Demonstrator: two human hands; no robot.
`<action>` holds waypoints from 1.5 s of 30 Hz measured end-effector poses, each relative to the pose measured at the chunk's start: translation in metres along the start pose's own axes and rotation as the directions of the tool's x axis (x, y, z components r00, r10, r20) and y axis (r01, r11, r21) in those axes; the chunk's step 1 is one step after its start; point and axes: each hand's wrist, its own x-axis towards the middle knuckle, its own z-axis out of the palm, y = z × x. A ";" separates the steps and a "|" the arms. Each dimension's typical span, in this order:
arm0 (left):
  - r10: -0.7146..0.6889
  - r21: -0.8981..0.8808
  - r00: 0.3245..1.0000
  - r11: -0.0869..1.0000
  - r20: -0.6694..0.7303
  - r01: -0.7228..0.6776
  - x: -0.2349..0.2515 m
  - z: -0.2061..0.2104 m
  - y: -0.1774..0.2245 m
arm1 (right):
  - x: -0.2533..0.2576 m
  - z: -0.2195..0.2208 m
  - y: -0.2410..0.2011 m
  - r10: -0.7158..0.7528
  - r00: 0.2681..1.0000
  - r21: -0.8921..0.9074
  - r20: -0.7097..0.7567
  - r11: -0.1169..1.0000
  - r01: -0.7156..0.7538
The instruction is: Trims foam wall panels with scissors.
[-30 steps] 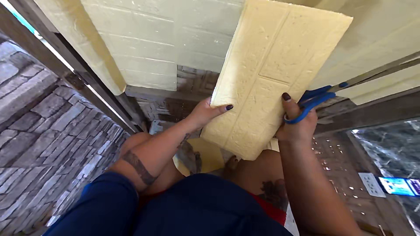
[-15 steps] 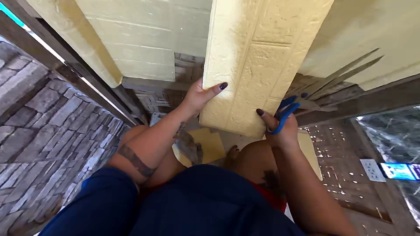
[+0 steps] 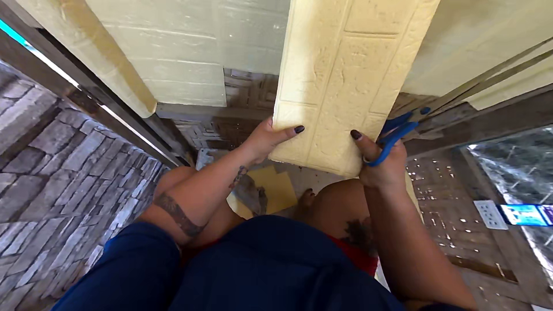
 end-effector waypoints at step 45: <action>0.505 0.088 0.453 0.733 -0.734 -0.674 -0.056 -0.099 0.046 | -0.007 0.018 0.064 0.111 0.594 0.332 0.796 0.741 -0.584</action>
